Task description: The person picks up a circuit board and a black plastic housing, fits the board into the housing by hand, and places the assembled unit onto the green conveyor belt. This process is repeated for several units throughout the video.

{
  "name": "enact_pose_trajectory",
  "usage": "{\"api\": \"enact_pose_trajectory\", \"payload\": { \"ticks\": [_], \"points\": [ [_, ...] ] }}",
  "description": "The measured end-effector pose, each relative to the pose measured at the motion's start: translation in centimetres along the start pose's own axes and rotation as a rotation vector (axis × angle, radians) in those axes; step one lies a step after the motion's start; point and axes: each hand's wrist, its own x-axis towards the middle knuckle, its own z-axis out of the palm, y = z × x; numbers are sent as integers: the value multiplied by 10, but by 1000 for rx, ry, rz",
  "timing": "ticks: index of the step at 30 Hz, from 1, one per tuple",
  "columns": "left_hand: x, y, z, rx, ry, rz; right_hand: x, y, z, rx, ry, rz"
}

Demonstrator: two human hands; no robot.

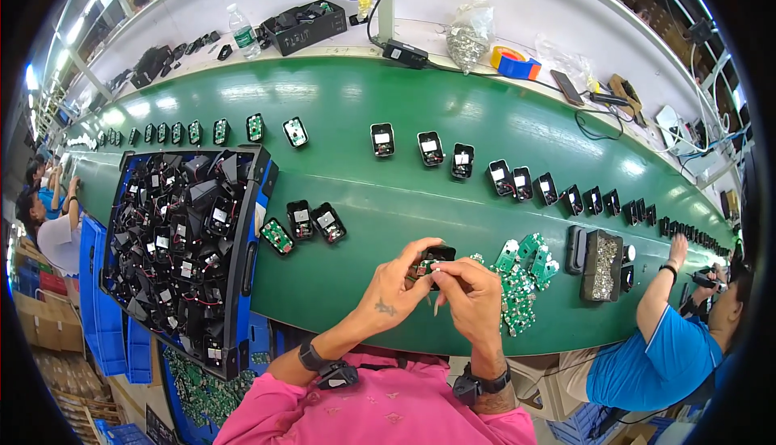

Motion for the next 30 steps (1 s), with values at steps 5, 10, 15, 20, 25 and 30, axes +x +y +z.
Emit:
{"api": "enact_pose_trajectory", "payload": {
  "ticks": [5,10,15,20,25,30],
  "points": [
    [-7,14,4,-184,43,-74,-13,1,13,63,97,3],
    [-17,23,2,-147,88,-13,-16,-5,12,-292,231,-213],
    [-25,33,-2,-162,123,12,-12,-29,1,-409,37,-183],
    [-27,39,-2,-112,124,45,-11,-34,-5,-420,-47,-158],
    [-28,36,-6,-14,120,166,-9,-37,-8,-379,-122,-96],
    [-30,33,-11,116,131,267,-7,-34,-8,-316,-150,-64]
  ]
}}
